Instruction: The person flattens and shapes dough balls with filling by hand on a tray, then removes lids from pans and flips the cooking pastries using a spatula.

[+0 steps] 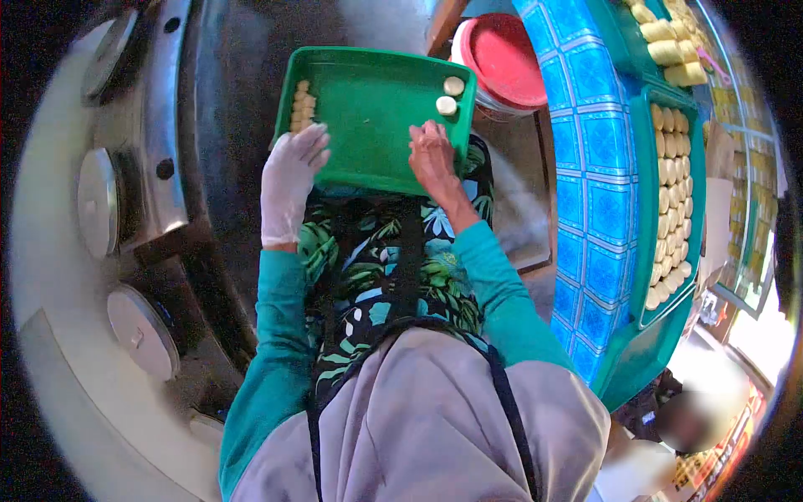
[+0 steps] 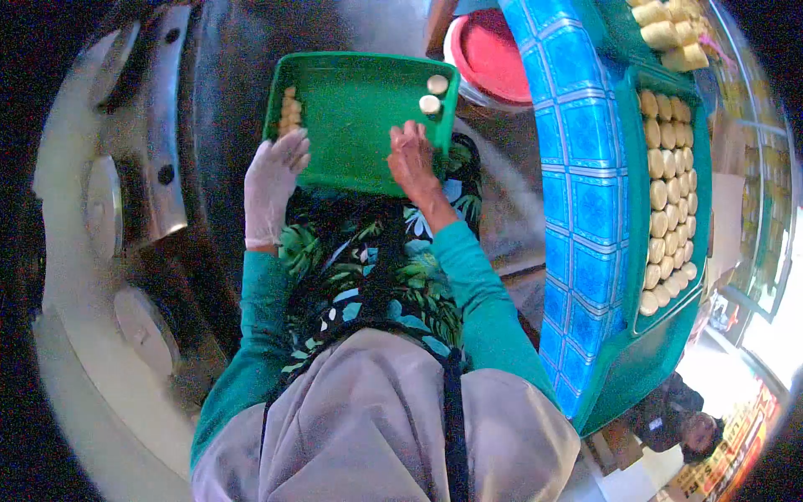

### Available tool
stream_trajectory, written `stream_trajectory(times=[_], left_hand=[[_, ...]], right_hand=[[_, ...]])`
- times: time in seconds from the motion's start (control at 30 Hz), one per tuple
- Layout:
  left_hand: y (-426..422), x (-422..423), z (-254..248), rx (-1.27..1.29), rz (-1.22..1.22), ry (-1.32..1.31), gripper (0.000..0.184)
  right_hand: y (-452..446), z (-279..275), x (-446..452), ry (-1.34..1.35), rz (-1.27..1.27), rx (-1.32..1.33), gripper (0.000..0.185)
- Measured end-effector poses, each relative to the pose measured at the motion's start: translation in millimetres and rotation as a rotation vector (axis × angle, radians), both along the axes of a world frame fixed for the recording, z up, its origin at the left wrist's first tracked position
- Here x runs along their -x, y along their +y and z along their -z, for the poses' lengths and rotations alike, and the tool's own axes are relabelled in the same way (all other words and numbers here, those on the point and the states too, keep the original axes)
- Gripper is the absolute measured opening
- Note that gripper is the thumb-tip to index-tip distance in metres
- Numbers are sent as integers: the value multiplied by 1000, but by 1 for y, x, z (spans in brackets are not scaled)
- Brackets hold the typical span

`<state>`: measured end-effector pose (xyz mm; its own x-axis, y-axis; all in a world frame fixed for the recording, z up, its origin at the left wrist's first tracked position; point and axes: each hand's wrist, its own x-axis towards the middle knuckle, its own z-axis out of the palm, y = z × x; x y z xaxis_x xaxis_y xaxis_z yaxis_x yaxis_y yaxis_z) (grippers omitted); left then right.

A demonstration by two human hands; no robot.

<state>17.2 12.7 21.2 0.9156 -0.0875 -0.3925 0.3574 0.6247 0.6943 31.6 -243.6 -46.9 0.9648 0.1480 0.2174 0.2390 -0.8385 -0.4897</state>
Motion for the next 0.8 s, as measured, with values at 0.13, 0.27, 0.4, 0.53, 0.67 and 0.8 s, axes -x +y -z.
stream_trajectory(times=[0.13, 0.27, 0.4, 0.53, 0.67, 0.8], left_hand=[[45, 36, 19, 307, -204, -11, 59], [56, 45, 27, 596, -317, -107, 66], [60, 44, 28, 694, -293, -143, 68], [61, 45, 30, 715, -298, -180, 70], [58, 41, 34, 663, -258, -181, 69], [55, 38, 37, 551, -258, -148, 66]], right_hand=[[16, 16, -27, -29, -58, 134, 9], [56, 43, -52, -80, -142, -275, 13], [81, 34, -52, -221, -364, 159, 17], [82, 17, -64, -93, -380, 8, 14], [108, 4, -100, -77, -216, -117, 12], [156, 16, -144, -36, -102, -262, 15]])
